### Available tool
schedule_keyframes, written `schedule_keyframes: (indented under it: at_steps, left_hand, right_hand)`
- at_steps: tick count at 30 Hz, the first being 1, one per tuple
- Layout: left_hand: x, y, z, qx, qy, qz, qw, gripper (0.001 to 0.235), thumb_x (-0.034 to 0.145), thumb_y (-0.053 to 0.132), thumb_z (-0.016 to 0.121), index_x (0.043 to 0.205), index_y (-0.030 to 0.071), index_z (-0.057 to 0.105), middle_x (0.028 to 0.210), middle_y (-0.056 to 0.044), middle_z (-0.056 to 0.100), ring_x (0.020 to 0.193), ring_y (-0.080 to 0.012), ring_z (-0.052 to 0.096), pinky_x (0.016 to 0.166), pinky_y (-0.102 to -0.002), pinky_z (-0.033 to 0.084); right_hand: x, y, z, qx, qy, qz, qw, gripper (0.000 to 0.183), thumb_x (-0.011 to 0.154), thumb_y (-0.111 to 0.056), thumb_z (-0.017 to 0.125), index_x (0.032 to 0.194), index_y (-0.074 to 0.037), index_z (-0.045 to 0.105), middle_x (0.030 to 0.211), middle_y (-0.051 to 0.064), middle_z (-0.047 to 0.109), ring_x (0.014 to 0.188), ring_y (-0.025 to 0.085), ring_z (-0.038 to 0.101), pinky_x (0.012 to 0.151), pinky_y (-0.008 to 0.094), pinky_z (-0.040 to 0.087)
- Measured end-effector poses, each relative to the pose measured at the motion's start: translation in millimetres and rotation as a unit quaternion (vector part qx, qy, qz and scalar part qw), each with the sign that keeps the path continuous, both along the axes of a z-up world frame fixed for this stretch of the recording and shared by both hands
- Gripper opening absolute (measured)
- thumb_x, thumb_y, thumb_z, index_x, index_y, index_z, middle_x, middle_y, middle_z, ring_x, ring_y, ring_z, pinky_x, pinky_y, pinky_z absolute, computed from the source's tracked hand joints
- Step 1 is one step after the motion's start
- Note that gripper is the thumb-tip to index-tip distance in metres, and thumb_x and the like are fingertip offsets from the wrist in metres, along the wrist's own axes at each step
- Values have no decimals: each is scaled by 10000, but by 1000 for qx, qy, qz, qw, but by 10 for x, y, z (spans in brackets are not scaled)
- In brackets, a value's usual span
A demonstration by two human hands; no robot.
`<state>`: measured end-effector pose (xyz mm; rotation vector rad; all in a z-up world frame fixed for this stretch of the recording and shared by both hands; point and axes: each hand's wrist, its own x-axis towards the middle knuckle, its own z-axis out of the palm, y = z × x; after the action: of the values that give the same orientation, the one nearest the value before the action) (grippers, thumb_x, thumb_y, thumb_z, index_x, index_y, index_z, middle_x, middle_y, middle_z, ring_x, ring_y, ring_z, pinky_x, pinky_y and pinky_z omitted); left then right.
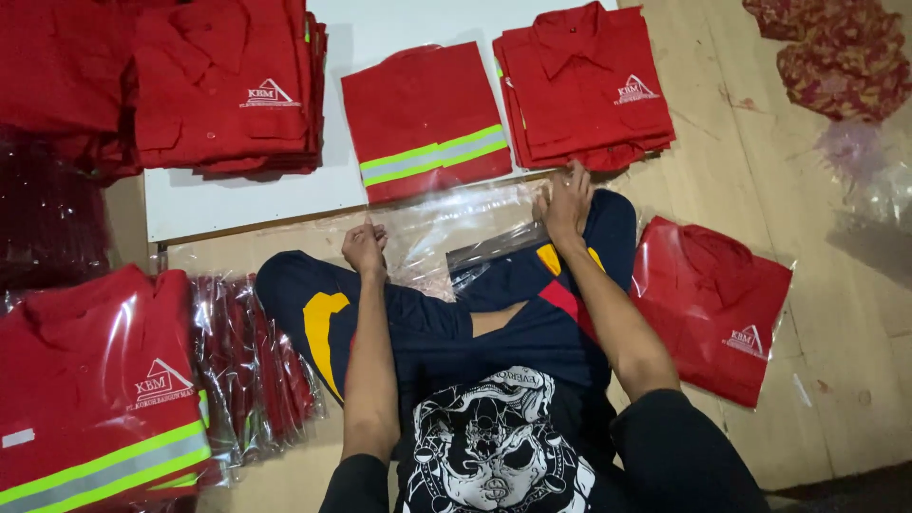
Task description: Packing red shirts into clear plastic bags and sealing them for distribution.
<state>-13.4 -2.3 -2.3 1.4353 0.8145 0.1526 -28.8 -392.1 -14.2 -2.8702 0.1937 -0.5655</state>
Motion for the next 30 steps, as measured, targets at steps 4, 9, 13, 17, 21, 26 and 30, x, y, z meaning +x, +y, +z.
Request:
schedule_keyframes:
  at_steps: [4, 9, 13, 17, 21, 26, 30]
  left_hand:
    - [10, -12, -17, 2, -10, 8, 1000, 211, 923, 220, 734, 968, 25, 668, 839, -169, 765, 763, -210, 755, 728, -334, 661]
    - [27, 12, -49, 15, -9, 5, 1000, 197, 912, 211, 743, 946, 32, 670, 826, -159, 771, 749, -208, 766, 711, -331, 665]
    - [23, -5, 0, -11, -9, 22, 1000, 168, 889, 173, 728, 949, 32, 660, 790, -156, 756, 684, -190, 738, 655, -285, 654]
    - [27, -3, -19, -13, -11, 29, 999, 174, 904, 195, 730, 948, 41, 661, 796, -154, 757, 695, -187, 737, 658, -280, 659]
    - [57, 49, -150, 9, -9, 12, 1000, 179, 922, 215, 744, 936, 50, 676, 799, -140, 770, 721, -190, 764, 661, -306, 682]
    - [46, 42, -134, -6, -10, 20, 1000, 198, 936, 213, 740, 958, 28, 671, 808, -156, 763, 734, -199, 749, 701, -314, 675]
    - [44, 33, -87, -18, -7, 18, 1000, 204, 943, 227, 739, 949, 37, 664, 789, -143, 756, 710, -185, 730, 689, -290, 665]
  right_hand:
    - [16, -34, -86, 14, -36, 2, 999, 204, 962, -306, 689, 1029, -134, 603, 1064, 90, 572, 1062, 283, 542, 911, 446, 382]
    - [106, -10, -562, -328, 45, -172, 928, 387, 1073, -458, 498, 1066, -87, 605, 1108, 103, 651, 1155, 239, 509, 1076, 421, 249]
    - [342, -244, -840, -75, 23, -118, 990, 147, 901, -202, 711, 975, -79, 681, 1259, 129, 604, 1301, 336, 454, 1025, 499, 317]
    - [387, -365, -1040, 39, 95, -15, 995, 158, 823, -305, 809, 903, -244, 687, 1141, 0, 592, 1173, 234, 555, 1006, 509, 334]
    - [373, -429, -989, 191, 153, 71, 967, 249, 695, -249, 911, 870, -373, 785, 939, -32, 572, 956, 203, 660, 898, 323, 514]
    - [557, -526, -1403, 130, 302, -74, 941, 159, 867, -166, 762, 974, -272, 814, 1074, 99, 631, 1070, 338, 706, 922, 452, 587]
    - [514, -332, -266, 14, 278, -127, 952, 145, 863, -116, 751, 976, -38, 796, 1076, 188, 659, 1153, 367, 640, 986, 461, 487]
